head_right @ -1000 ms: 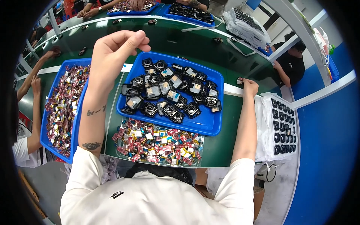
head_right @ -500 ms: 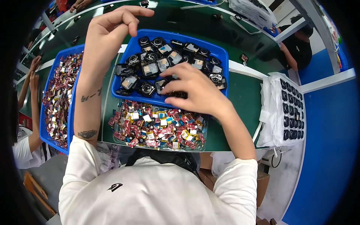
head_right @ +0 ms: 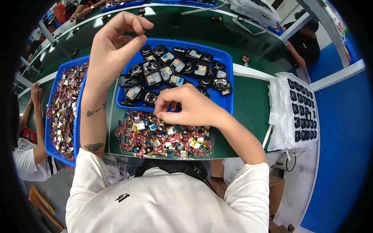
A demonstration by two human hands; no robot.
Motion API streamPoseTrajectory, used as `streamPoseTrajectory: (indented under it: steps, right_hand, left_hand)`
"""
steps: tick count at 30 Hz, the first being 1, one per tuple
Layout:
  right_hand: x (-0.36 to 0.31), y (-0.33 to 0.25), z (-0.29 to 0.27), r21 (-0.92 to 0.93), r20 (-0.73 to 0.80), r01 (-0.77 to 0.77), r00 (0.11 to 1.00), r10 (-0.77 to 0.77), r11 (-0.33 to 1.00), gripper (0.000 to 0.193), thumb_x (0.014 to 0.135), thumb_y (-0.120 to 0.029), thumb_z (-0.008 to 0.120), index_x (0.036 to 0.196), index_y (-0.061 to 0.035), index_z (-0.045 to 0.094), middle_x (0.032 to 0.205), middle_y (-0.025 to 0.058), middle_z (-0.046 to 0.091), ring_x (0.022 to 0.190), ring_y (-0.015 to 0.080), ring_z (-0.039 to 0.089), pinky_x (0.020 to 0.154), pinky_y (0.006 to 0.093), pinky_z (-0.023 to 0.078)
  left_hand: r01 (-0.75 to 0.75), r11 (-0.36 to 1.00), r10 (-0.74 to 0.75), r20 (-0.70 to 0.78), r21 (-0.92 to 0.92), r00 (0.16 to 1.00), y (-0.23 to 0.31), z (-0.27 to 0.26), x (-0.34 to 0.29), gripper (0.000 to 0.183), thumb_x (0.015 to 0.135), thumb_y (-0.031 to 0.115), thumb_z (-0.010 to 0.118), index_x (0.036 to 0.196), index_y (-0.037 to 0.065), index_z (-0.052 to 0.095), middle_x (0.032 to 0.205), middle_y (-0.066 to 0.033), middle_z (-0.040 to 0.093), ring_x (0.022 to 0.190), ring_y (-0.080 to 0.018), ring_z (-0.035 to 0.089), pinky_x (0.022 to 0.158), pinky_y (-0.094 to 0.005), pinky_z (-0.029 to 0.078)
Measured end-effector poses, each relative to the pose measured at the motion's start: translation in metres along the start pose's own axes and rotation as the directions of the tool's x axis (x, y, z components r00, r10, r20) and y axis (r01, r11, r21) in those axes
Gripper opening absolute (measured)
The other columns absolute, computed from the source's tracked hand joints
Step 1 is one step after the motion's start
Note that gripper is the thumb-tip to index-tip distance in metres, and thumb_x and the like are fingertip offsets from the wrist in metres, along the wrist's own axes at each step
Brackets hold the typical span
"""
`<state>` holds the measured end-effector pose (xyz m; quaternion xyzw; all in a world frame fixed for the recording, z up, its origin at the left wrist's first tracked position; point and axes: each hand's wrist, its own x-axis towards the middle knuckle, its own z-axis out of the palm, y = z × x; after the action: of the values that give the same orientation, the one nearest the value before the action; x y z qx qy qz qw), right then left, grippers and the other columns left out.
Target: Assembling small electronic camera modules and inspecting components at a factory assembly line.
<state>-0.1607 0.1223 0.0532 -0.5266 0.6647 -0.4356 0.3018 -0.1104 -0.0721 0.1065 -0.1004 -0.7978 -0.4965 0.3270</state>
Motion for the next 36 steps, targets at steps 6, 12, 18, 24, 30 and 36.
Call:
streamPoseTrajectory:
  steps: [6, 12, 18, 24, 30, 36]
  right_hand:
    - [0.009, 0.002, -0.01, -0.084, -0.115, 0.096, 0.988, -0.106, 0.992, 0.007, 0.08, -0.007, 0.065, 0.085, -0.0011, 0.065, 0.078, 0.0045, 0.067, 0.065, 0.0098, 0.062, 0.058, 0.0236, 0.048]
    - [0.014, -0.001, -0.002, -0.177, 0.125, 0.122, 0.987, -0.1, 0.977, 0.014, 0.078, -0.005, 0.064, 0.091, 0.0003, 0.066, 0.083, 0.0093, 0.064, 0.064, 0.0182, 0.062, 0.059, 0.0292, 0.052]
    - [0.007, 0.001, 0.021, -0.65, 0.239, 0.263, 0.961, -0.137, 0.713, 0.018, 0.069, -0.009, 0.07, 0.087, -0.0111, 0.071, 0.115, 0.0066, 0.058, 0.106, 0.0219, 0.053, 0.084, 0.0356, 0.046]
    - [0.008, 0.008, 0.018, -0.72, 0.2, 0.333, 0.94, -0.277, 0.609, 0.006, 0.072, -0.012, 0.069, 0.076, -0.0093, 0.067, 0.126, 0.0063, 0.054, 0.122, 0.0263, 0.044, 0.095, 0.0422, 0.039]
    - [0.007, -0.003, -0.005, -0.286, 0.187, 0.16, 0.976, -0.108, 0.945, 0.009, 0.077, -0.009, 0.064, 0.083, -0.0031, 0.066, 0.091, 0.0076, 0.067, 0.09, 0.0254, 0.061, 0.08, 0.0371, 0.047]
    - [0.006, 0.005, -0.009, -0.382, 0.157, 0.191, 0.978, -0.14, 0.904, 0.015, 0.077, -0.012, 0.066, 0.088, -0.0026, 0.065, 0.087, 0.008, 0.066, 0.084, 0.0256, 0.06, 0.077, 0.0356, 0.048]
  left_hand:
    - [0.116, 0.986, -0.091, 0.201, -0.119, 0.975, 0.001, -0.002, -0.002, 0.011, 0.084, 0.006, 0.065, 0.093, 0.002, 0.06, 0.095, -0.004, 0.064, 0.091, -0.0095, 0.059, 0.079, -0.0229, 0.047]
    - [0.093, 0.985, -0.066, 0.181, -0.143, 0.981, -0.001, -0.002, -0.001, 0.016, 0.084, 0.006, 0.067, 0.097, 0.001, 0.061, 0.092, -0.003, 0.063, 0.087, -0.0082, 0.06, 0.077, -0.0213, 0.048]
    - [0.096, 0.99, -0.076, 0.184, -0.104, 0.98, 0.001, 0.001, 0.0, 0.014, 0.084, 0.007, 0.068, 0.094, 0.001, 0.062, 0.089, -0.0017, 0.063, 0.084, -0.0062, 0.059, 0.075, -0.0204, 0.047]
    - [0.109, 0.989, -0.087, 0.203, -0.1, 0.975, 0.001, 0.002, -0.001, 0.012, 0.084, 0.008, 0.068, 0.092, 0.001, 0.063, 0.087, -0.0011, 0.063, 0.081, -0.0055, 0.058, 0.073, -0.02, 0.046]
    - [0.11, 0.992, -0.093, 0.234, -0.062, 0.968, 0.002, 0.002, -0.004, 0.011, 0.084, 0.01, 0.068, 0.09, 0.001, 0.063, 0.084, -0.0006, 0.063, 0.08, -0.0056, 0.058, 0.072, -0.0205, 0.046]
    - [0.094, 0.995, -0.081, 0.276, -0.034, 0.958, -0.003, 0.007, -0.001, 0.012, 0.084, 0.011, 0.067, 0.09, 0.001, 0.064, 0.084, -0.0006, 0.064, 0.08, -0.0064, 0.059, 0.074, -0.0206, 0.046]
